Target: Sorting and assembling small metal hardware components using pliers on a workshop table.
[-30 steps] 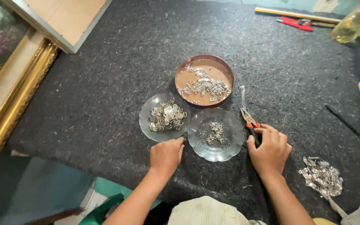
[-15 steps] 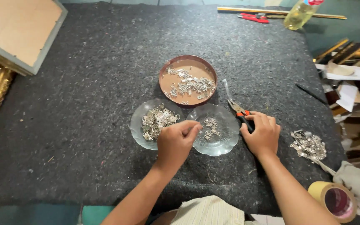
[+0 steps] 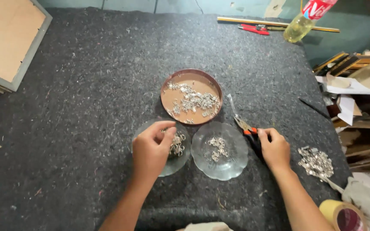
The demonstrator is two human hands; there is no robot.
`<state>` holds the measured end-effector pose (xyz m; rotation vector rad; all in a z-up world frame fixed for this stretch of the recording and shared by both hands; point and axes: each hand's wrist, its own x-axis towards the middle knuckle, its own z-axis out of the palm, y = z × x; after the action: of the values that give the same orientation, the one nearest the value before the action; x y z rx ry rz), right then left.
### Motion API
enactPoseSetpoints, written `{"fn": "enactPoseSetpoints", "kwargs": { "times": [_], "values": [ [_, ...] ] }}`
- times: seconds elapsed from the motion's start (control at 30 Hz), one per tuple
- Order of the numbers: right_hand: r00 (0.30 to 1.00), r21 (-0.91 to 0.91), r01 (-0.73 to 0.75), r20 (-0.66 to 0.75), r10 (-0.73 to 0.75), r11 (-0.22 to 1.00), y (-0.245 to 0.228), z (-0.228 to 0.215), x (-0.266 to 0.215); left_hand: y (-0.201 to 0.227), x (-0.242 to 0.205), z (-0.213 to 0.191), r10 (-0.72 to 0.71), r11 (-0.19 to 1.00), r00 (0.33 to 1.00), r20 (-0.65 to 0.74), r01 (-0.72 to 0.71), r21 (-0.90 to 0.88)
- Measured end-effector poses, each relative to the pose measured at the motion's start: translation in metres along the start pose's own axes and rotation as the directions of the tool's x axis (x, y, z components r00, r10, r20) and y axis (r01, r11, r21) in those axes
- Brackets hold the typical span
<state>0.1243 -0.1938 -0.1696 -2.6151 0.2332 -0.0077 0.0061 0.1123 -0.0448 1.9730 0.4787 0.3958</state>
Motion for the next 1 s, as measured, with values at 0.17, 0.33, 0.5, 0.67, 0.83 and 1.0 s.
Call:
{"fn": "enactPoseSetpoints", "kwargs": {
  "times": [0.17,0.33,0.5,0.67,0.83,1.0],
  "values": [
    [0.990,-0.110,0.114,-0.077,-0.122,0.987,-0.070,-0.025,-0.013,-0.016,0.011,-0.025,-0.129,0.991,0.991,-0.037,0.130,0.025],
    [0.961,-0.145,0.278,0.045,-0.274,0.950,-0.137,-0.030,-0.003,-0.032,0.025,-0.030,-0.193,0.973,0.980,-0.040,0.196,0.120],
    [0.860,-0.179,0.509,0.158,-0.486,0.842,-0.175,-0.009,0.012,-0.036,0.040,-0.021,-0.274,0.947,0.962,0.023,0.265,0.180],
    [0.751,-0.170,0.655,0.252,-0.610,0.736,-0.184,0.027,0.025,-0.028,0.061,-0.008,-0.210,0.961,0.973,0.100,0.187,0.203],
    [0.695,-0.196,0.718,0.266,-0.668,0.668,-0.187,0.047,0.031,-0.032,0.083,0.008,-0.037,0.974,0.993,0.116,0.009,0.228],
    [0.599,-0.152,0.798,0.102,-0.794,0.583,-0.188,0.048,0.033,-0.041,0.106,0.024,0.141,0.947,0.974,0.175,-0.184,0.263]
  ]
}}
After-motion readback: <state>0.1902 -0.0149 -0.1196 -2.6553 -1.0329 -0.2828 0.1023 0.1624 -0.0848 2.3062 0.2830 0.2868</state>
